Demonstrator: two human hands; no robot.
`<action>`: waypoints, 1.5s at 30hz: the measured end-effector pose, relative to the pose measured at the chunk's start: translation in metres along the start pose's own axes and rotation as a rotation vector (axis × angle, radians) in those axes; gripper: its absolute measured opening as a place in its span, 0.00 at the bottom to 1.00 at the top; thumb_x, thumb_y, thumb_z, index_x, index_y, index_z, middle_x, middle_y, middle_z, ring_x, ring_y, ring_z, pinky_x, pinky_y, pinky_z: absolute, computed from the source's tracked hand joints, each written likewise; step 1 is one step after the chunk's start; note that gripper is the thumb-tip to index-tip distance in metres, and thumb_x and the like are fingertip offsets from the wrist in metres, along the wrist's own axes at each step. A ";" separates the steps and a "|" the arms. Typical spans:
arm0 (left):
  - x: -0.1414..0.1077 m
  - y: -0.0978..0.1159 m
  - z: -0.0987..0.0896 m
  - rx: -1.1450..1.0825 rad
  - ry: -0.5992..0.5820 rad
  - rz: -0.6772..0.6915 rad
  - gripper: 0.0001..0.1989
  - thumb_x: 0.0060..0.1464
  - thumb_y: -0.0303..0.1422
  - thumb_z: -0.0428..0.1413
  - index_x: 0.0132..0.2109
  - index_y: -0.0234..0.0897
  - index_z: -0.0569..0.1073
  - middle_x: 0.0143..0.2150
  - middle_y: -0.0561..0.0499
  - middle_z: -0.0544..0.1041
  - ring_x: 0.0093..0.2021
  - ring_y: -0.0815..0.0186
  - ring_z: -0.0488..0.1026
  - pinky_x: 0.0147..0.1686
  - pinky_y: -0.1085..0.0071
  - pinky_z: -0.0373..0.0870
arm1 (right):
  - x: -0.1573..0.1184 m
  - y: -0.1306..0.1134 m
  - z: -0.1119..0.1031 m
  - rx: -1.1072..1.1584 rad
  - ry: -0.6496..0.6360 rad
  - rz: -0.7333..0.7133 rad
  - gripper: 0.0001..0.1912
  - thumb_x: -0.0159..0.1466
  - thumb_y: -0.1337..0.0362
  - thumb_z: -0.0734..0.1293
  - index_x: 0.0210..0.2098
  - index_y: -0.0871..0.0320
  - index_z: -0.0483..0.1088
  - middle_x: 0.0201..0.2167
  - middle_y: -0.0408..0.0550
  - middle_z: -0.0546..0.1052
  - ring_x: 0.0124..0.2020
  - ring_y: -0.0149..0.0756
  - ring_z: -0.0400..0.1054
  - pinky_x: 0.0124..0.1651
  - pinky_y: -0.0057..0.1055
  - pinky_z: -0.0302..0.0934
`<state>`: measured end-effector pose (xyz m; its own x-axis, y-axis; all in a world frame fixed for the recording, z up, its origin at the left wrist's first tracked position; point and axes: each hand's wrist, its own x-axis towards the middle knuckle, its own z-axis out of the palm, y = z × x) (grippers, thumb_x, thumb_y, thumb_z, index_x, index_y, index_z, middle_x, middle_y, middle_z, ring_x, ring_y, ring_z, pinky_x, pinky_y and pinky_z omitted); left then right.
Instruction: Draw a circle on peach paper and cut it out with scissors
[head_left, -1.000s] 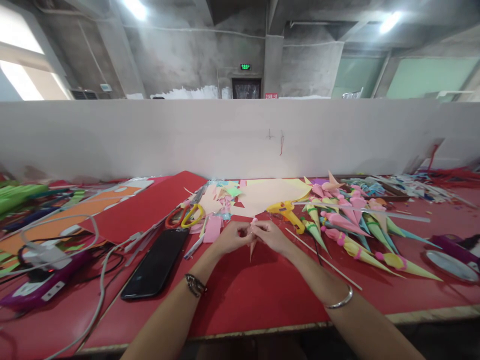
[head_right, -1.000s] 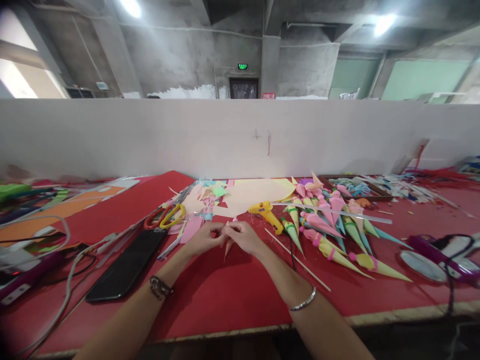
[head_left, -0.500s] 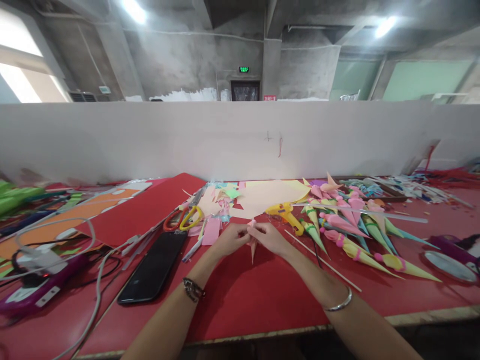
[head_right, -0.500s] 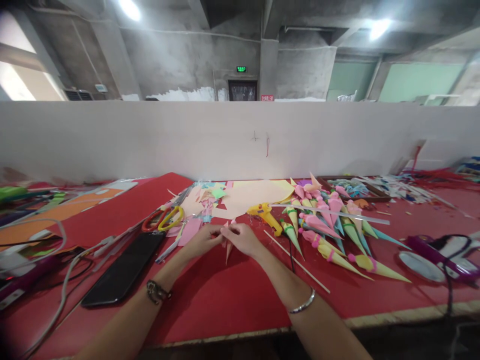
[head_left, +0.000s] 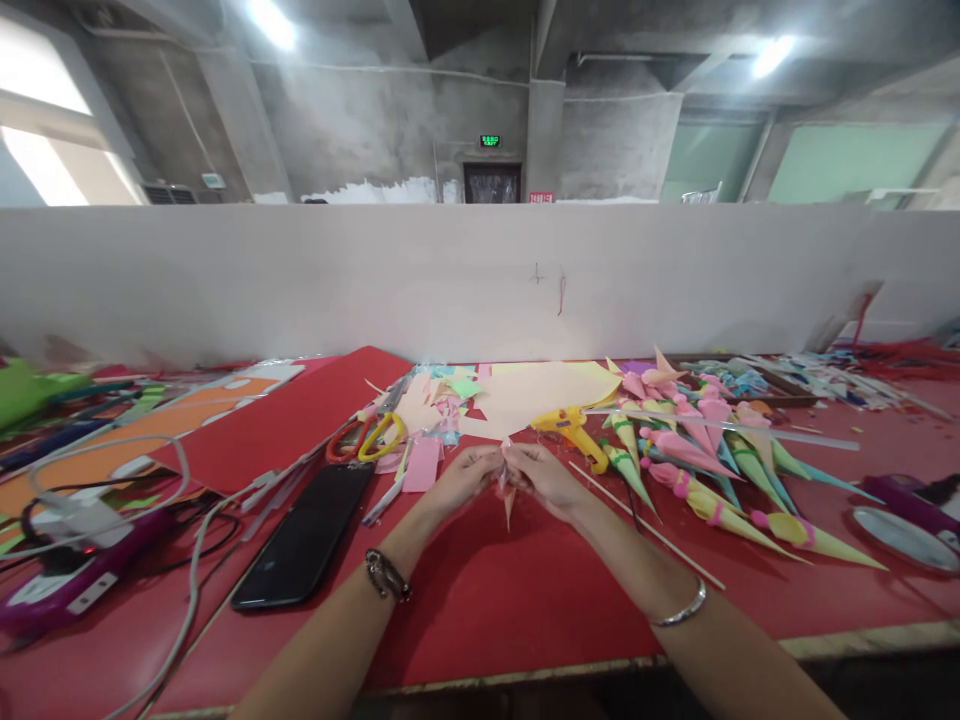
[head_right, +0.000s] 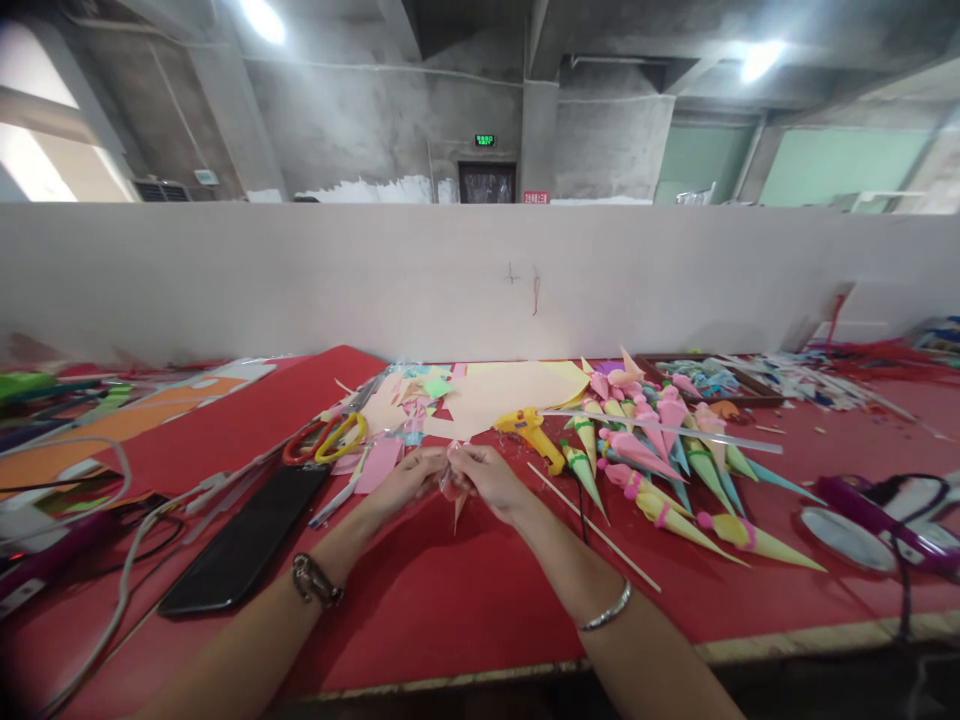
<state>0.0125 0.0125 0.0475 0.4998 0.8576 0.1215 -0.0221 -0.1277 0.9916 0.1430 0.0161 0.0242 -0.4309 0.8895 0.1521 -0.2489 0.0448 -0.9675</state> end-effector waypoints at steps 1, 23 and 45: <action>0.000 0.001 0.002 -0.030 0.013 -0.012 0.11 0.43 0.36 0.50 0.20 0.34 0.66 0.13 0.58 0.60 0.15 0.76 0.53 0.18 0.76 0.52 | 0.000 0.000 0.000 0.023 0.000 -0.003 0.24 0.51 0.47 0.63 0.14 0.59 0.55 0.12 0.35 0.56 0.14 0.22 0.45 0.19 0.24 0.38; -0.002 0.001 -0.005 0.253 0.027 0.083 0.16 0.46 0.41 0.49 0.20 0.33 0.64 0.13 0.58 0.59 0.14 0.77 0.52 0.16 0.77 0.47 | -0.002 -0.003 0.010 -0.003 0.039 -0.108 0.24 0.52 0.45 0.61 0.15 0.57 0.52 0.13 0.34 0.50 0.16 0.23 0.41 0.20 0.26 0.37; -0.004 -0.002 -0.002 0.016 -0.043 -0.001 0.22 0.41 0.48 0.53 0.14 0.34 0.62 0.08 0.59 0.57 0.08 0.80 0.46 0.11 0.76 0.35 | -0.008 -0.005 0.010 0.126 -0.051 -0.071 0.25 0.51 0.47 0.63 0.14 0.58 0.52 0.12 0.34 0.48 0.15 0.22 0.39 0.18 0.26 0.35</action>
<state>0.0090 0.0102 0.0446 0.5363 0.8357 0.1185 -0.0080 -0.1354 0.9908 0.1396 0.0039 0.0301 -0.4515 0.8615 0.2325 -0.3857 0.0466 -0.9215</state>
